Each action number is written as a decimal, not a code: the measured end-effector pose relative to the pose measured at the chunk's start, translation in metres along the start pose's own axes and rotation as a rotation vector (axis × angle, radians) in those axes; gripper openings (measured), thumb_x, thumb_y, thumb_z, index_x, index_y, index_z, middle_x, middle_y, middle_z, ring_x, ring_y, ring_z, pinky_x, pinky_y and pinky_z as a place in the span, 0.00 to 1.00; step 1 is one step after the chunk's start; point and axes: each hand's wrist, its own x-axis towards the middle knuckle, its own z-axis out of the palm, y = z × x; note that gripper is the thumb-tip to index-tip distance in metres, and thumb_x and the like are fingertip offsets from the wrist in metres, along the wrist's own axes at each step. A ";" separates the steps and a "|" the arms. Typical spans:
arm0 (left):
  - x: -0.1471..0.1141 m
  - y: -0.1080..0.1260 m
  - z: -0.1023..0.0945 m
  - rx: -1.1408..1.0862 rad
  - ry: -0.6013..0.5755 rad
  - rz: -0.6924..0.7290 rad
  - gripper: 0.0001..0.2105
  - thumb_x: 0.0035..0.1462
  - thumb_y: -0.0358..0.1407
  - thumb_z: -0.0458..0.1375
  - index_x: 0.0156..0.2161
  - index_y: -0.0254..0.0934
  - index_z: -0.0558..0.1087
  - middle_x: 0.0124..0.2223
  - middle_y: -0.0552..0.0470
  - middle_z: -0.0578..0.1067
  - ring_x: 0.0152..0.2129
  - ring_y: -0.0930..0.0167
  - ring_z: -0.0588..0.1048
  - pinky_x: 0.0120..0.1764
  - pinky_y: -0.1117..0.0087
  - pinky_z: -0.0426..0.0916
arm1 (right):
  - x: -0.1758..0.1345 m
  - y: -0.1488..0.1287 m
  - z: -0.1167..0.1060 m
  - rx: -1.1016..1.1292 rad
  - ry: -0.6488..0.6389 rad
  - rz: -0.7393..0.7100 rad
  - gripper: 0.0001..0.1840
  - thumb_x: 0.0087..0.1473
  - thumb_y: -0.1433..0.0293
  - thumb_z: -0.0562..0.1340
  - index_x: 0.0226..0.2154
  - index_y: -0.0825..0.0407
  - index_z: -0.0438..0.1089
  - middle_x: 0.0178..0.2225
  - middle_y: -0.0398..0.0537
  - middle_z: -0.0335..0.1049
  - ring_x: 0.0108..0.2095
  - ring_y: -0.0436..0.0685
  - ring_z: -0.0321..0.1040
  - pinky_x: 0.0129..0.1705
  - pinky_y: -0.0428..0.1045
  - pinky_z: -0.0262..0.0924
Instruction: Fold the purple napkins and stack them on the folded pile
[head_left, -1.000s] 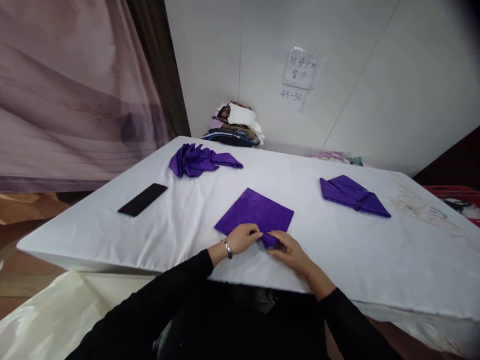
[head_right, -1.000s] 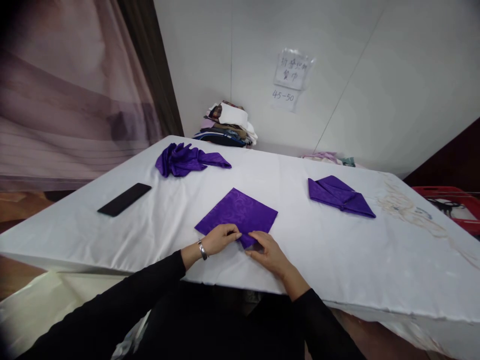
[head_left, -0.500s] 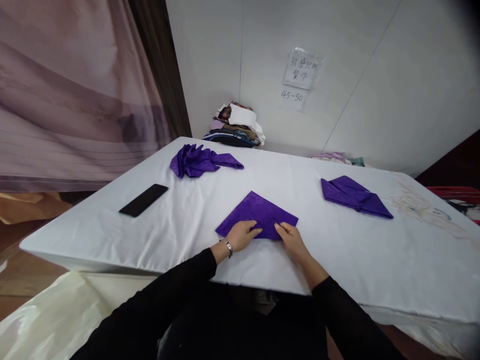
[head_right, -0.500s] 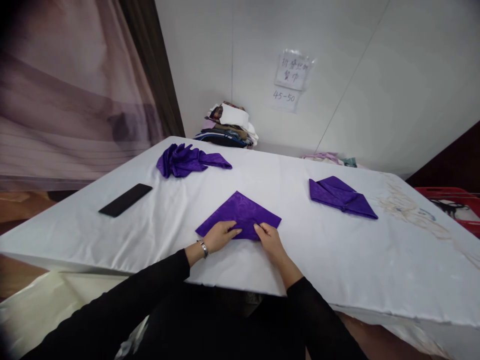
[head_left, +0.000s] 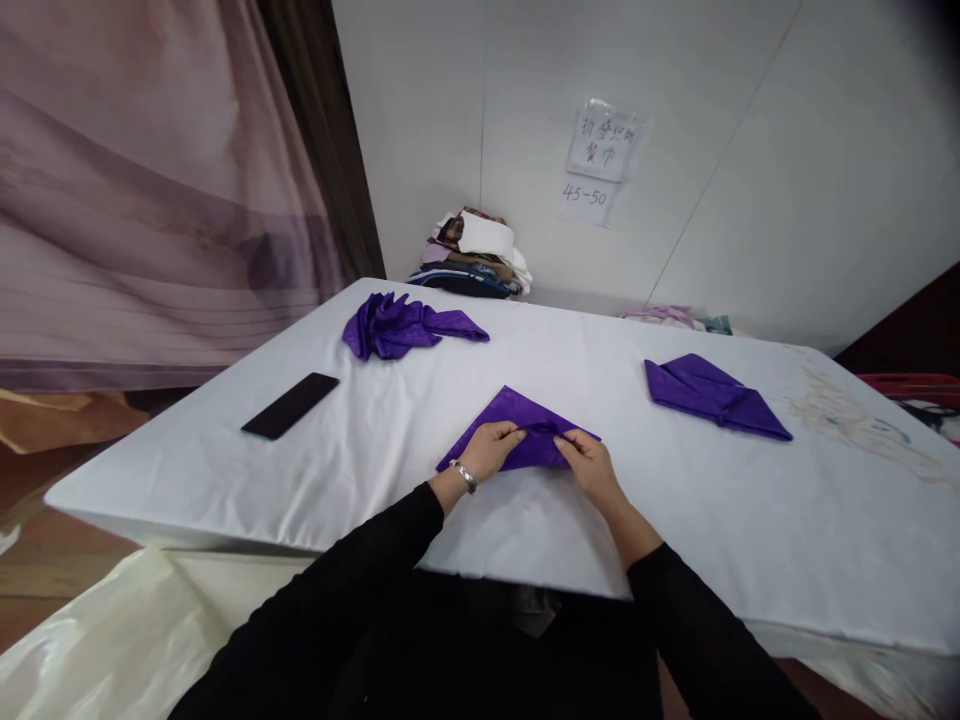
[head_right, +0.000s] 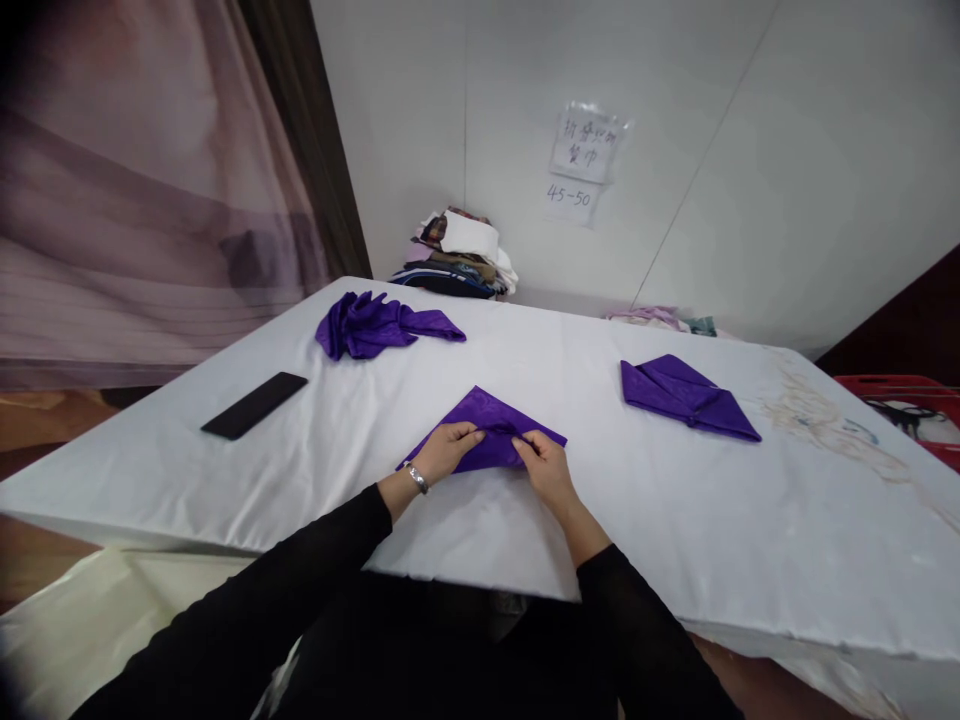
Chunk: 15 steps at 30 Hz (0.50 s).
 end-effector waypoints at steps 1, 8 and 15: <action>0.001 0.001 0.000 -0.008 0.024 -0.008 0.16 0.50 0.48 0.54 0.22 0.37 0.66 0.19 0.60 0.61 0.18 0.76 0.58 0.24 0.73 0.53 | 0.001 -0.003 -0.001 -0.029 0.011 -0.020 0.16 0.51 0.55 0.59 0.24 0.51 0.68 0.21 0.40 0.64 0.25 0.52 0.60 0.29 0.47 0.57; 0.006 -0.001 -0.004 -0.104 0.224 -0.096 0.18 0.47 0.49 0.57 0.19 0.38 0.62 0.17 0.62 0.55 0.17 0.77 0.54 0.22 0.73 0.49 | -0.008 -0.025 -0.007 -0.183 0.269 -0.261 0.11 0.51 0.60 0.61 0.34 0.49 0.70 0.37 0.48 0.71 0.40 0.58 0.66 0.45 0.53 0.60; -0.001 -0.001 0.003 -0.126 0.248 -0.068 0.19 0.46 0.49 0.58 0.18 0.37 0.61 0.17 0.62 0.54 0.17 0.78 0.54 0.22 0.73 0.49 | -0.026 -0.017 0.012 0.258 -0.031 0.207 0.19 0.46 0.53 0.63 0.32 0.51 0.70 0.31 0.47 0.72 0.26 0.54 0.68 0.27 0.50 0.64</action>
